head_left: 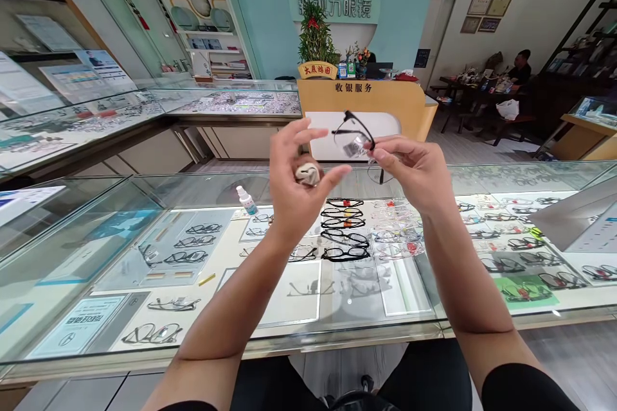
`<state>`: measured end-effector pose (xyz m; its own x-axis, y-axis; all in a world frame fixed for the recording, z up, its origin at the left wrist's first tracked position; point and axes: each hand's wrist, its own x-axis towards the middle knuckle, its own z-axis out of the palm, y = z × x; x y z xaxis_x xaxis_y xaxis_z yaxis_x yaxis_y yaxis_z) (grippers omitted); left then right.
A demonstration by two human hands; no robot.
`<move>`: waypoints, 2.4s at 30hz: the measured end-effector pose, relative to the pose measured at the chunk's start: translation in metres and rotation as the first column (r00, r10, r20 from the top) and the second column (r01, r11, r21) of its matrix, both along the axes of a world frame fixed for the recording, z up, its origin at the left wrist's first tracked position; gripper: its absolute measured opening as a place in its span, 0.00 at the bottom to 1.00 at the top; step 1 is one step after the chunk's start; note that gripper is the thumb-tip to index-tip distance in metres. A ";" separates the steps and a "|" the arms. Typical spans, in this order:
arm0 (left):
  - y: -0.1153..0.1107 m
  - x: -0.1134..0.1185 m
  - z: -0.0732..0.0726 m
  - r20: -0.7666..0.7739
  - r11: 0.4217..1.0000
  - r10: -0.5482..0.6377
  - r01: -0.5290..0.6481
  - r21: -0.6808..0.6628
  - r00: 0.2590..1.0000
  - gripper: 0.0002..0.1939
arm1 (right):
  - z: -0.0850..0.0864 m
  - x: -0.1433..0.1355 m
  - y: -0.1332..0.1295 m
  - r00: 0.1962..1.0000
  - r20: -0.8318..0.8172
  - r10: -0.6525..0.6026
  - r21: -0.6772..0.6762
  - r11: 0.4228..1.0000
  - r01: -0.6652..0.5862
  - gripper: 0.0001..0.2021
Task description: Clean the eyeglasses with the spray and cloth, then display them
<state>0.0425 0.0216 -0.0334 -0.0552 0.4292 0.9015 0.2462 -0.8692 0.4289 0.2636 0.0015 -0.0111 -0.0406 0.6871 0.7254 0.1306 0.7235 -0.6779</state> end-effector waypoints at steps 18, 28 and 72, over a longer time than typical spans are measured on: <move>-0.028 0.004 0.010 0.058 0.910 -0.096 0.111 -0.400 0.994 0.21 | -0.024 -0.057 -0.027 0.944 0.168 -0.285 0.207 0.946 0.249 0.12; -0.027 -0.054 0.019 -0.480 0.862 -0.008 -0.237 -0.447 0.877 0.16 | -0.044 -0.031 -0.026 0.958 0.210 -0.197 -0.083 0.972 0.218 0.19; 0.033 -0.154 -0.060 -0.925 0.526 -0.350 -0.785 -0.327 0.150 0.23 | -0.123 -0.042 -0.008 0.792 0.582 -0.186 -0.206 0.908 0.364 0.34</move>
